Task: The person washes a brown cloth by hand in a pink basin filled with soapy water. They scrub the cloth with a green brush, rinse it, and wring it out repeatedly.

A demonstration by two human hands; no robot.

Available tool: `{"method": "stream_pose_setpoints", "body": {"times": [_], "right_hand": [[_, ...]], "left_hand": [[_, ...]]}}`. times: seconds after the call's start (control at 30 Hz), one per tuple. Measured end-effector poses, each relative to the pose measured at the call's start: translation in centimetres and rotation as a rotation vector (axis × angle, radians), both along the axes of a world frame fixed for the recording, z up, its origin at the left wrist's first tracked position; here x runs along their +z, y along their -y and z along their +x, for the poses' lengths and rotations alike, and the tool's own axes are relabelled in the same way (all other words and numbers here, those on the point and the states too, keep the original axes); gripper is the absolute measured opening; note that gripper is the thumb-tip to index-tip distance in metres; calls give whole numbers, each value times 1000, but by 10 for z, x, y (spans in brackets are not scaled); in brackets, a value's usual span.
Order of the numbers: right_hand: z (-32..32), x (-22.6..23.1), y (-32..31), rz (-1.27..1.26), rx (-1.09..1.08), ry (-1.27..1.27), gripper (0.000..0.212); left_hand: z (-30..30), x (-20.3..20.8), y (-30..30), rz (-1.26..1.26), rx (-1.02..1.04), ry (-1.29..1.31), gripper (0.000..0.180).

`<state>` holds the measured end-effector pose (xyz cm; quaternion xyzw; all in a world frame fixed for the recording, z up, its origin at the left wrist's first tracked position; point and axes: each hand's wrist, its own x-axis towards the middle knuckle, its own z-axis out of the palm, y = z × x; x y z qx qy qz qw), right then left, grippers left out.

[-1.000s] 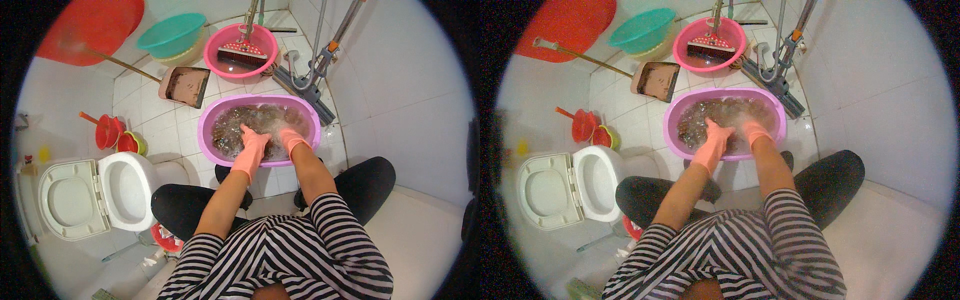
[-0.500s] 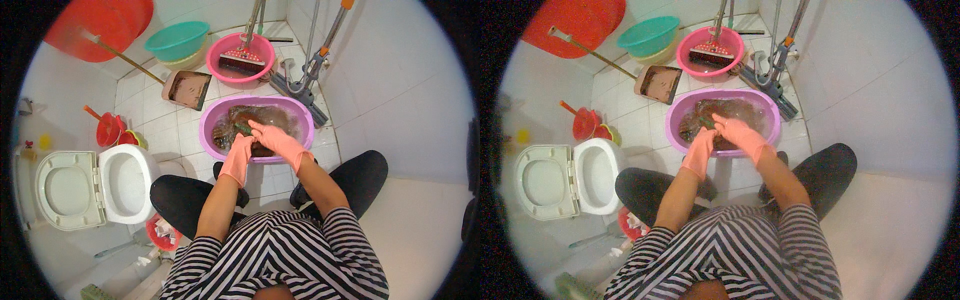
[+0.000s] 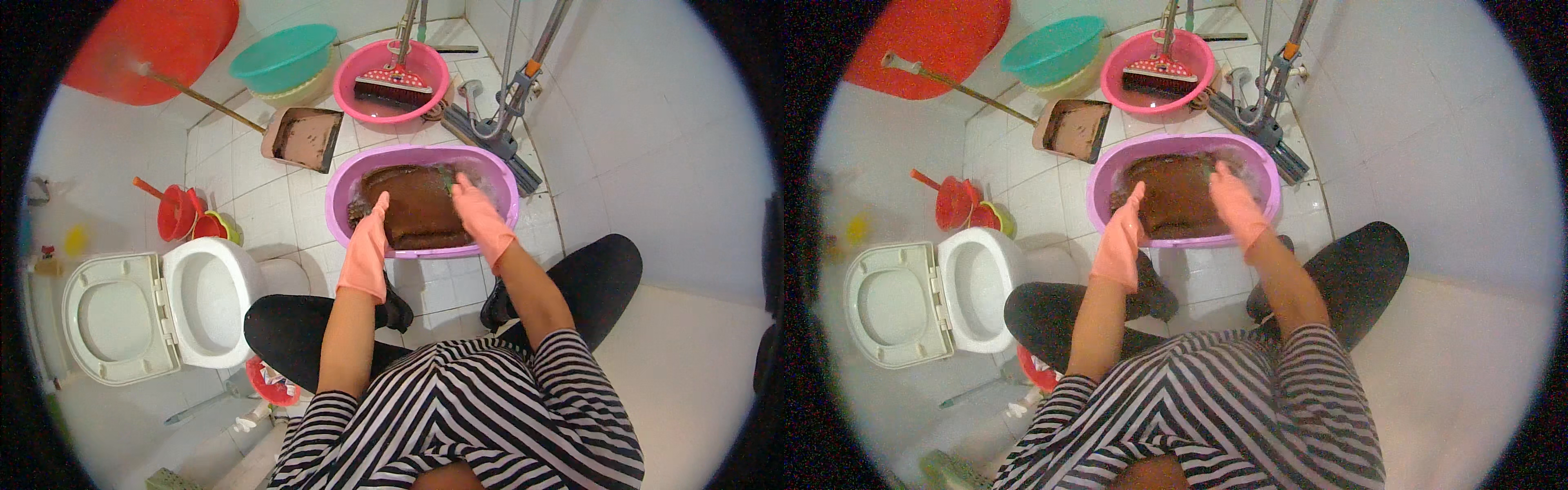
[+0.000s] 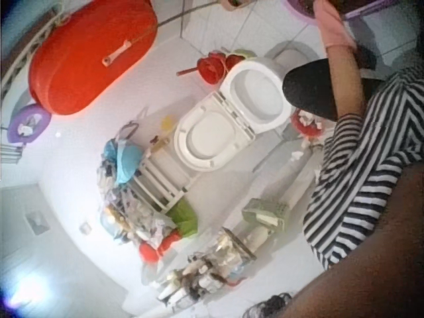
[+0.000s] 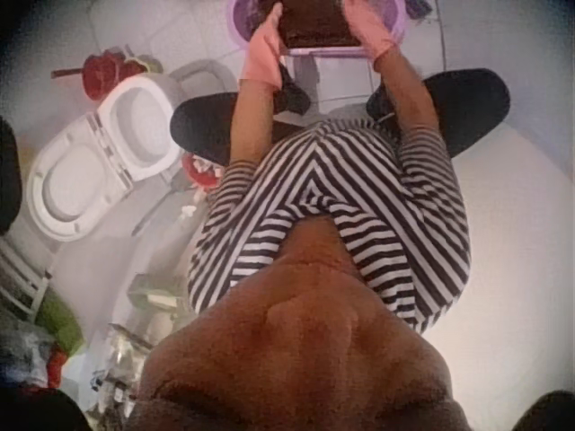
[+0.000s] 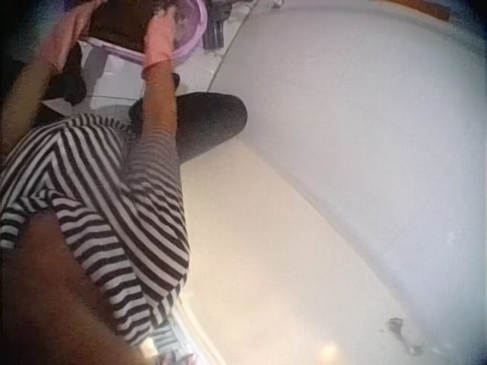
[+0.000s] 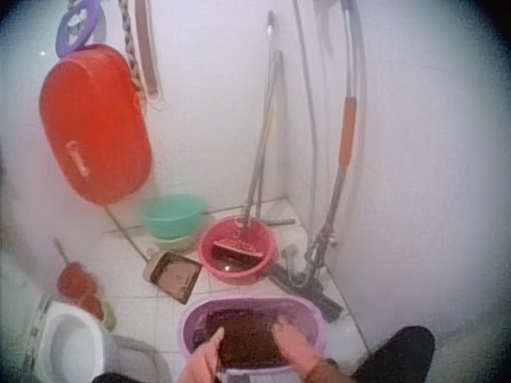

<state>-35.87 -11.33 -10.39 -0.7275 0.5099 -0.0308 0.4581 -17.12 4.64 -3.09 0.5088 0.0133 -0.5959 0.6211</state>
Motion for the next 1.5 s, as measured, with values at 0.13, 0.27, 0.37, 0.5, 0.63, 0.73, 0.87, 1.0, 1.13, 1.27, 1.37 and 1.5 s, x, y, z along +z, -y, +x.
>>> {"method": "stream_pose_setpoints", "body": {"times": [0.13, 0.27, 0.37, 0.5, 0.63, 0.73, 0.87, 1.0, 1.13, 1.27, 1.37, 1.5], "right_hand": [[59, 46, -51, -40, 246, -61, 52], [69, 11, -30, -112, 410, -309, 54], [59, -25, 3, -130, 235, -459, 54], [63, -23, -3, -117, 92, -423, 53], [89, 50, -45, -120, 417, -212, 51], [61, 0, -35, -162, 382, -290, 47], [20, -25, 29, -176, 205, -496, 48], [22, 10, -4, -231, 135, -324, 46], [49, 56, -60, -93, 306, -161, 50], [23, 9, -17, -139, 306, -325, 51], [-5, -1, 10, -175, 150, -359, 50], [-11, 8, -9, -342, 257, -372, 47]], "left_hand": [[-6, -40, 2, -137, -13, 128, 52], [25, -107, 4, 237, -48, 294, 46], [2, -96, 30, 419, -11, 346, 41], [7, -118, 32, 458, 31, 365, 44], [42, -150, 17, 472, 18, 317, 43], [12, -127, 20, 332, 140, 112, 42], [-7, -80, 40, 504, 74, 390, 40], [-6, -43, 29, 539, 116, 408, 39], [7, -57, 23, 533, 160, 263, 45], [-9, -65, 30, 418, 347, 266, 43], [-13, -52, 30, 366, 244, 293, 45], [-6, -65, 32, 427, 356, 168, 43]]}}
